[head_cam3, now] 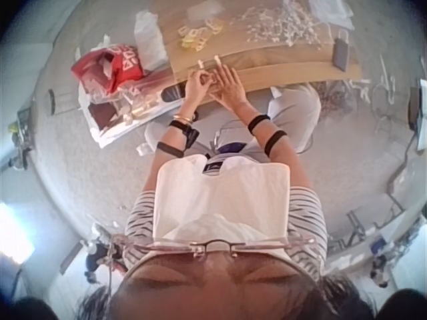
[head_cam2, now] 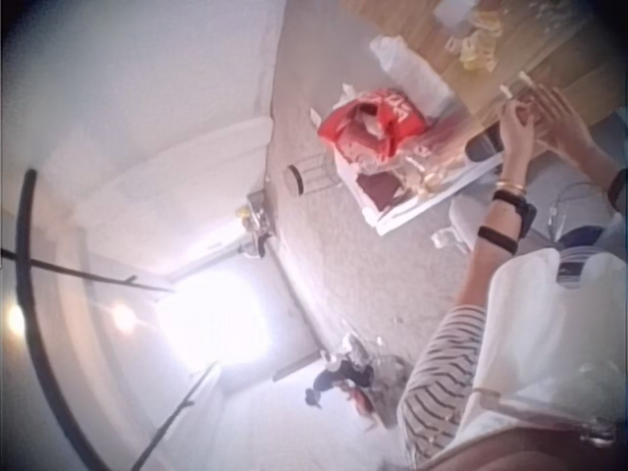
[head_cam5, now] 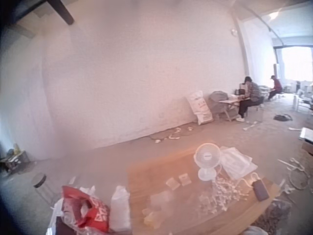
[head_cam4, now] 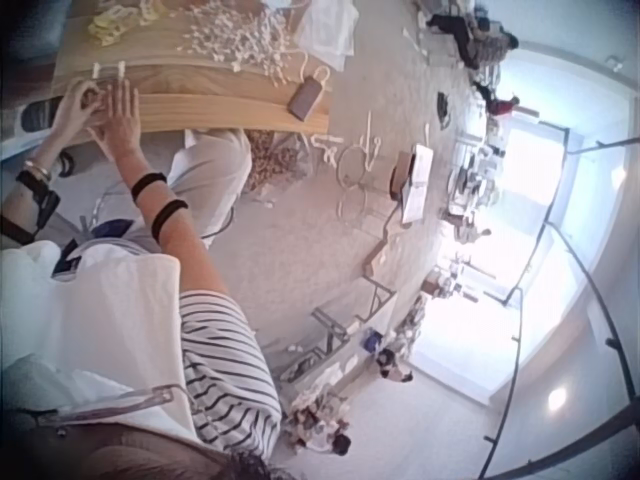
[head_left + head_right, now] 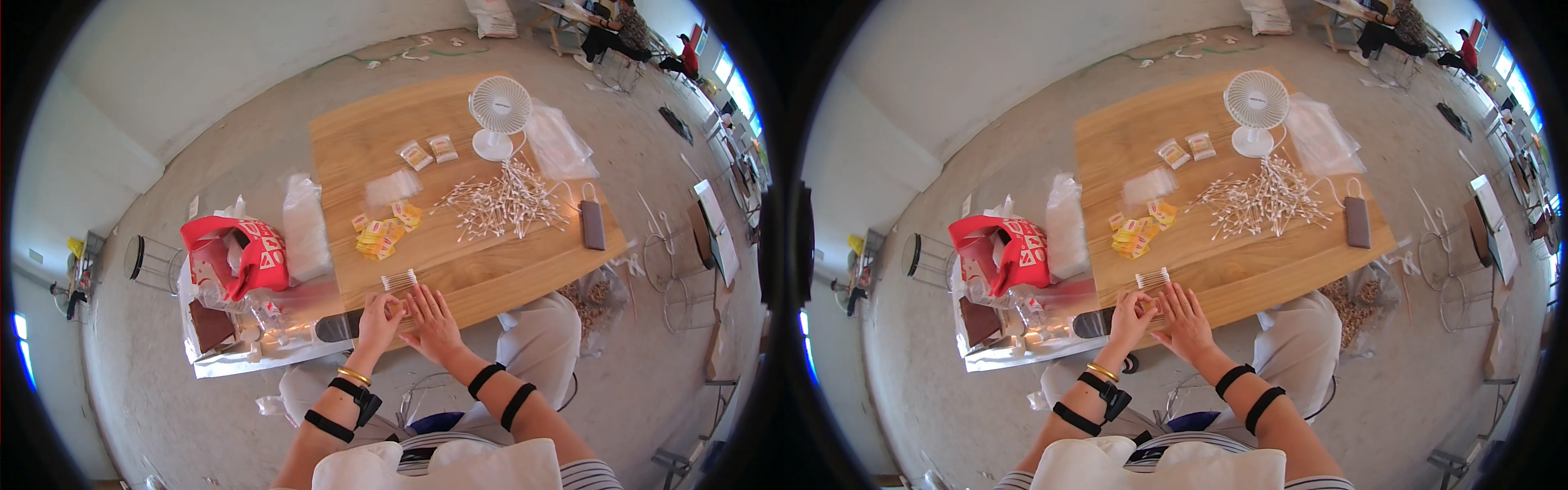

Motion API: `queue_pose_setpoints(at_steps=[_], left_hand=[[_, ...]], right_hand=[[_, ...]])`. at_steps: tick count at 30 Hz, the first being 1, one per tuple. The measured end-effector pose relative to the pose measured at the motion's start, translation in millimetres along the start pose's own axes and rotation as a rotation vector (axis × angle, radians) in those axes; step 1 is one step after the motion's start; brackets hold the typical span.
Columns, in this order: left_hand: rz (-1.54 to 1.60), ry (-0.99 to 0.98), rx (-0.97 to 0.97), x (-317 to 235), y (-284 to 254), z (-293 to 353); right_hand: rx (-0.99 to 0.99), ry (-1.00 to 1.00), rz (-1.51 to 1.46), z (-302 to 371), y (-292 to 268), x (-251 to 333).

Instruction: Packing cotton swabs into small plastic bags.

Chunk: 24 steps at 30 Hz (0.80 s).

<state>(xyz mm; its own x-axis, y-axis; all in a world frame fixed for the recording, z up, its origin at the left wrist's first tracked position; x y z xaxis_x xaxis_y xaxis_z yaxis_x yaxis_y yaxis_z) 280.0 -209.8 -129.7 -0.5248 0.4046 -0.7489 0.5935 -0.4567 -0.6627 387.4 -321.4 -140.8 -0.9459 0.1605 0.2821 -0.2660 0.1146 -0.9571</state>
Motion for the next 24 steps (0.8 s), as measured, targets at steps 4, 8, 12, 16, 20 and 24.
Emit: queue_pose_setpoints(at_steps=[4,8,12,16,20,24], left_hand=[[-0.068,-0.084,-0.133,19,-35,13],[-0.376,-0.022,-0.215,61,-81,37],[-0.454,-0.075,-0.040,60,-81,45],[-0.547,-0.025,-0.008,54,-75,41],[-0.674,0.044,0.048,57,-66,36],[-0.665,0.187,0.033,69,-66,31]], right_hand=[[-0.019,0.006,-0.002,2,1,-4],[-0.031,-0.008,-0.014,0,-1,1],[-0.042,-0.039,-0.052,-2,12,17],[-0.003,-0.039,-0.015,-13,21,51],[-0.023,-0.013,-0.061,-20,22,62],[-0.003,-0.022,-0.044,-22,22,67]])
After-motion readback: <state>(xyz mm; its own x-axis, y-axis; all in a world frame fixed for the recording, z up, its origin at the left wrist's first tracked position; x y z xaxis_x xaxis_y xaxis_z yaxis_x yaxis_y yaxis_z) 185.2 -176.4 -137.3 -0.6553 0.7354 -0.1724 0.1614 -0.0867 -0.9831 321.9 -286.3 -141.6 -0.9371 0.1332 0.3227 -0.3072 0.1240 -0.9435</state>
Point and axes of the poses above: each hand's wrist, its own z-axis away from the middle knuckle, its own y-axis out of the palm, x = y × z, the point moved 4 cm from there along -z, towards the middle knuckle, and after that the axes turned 2 degrees about y, right-handed, at the moved point
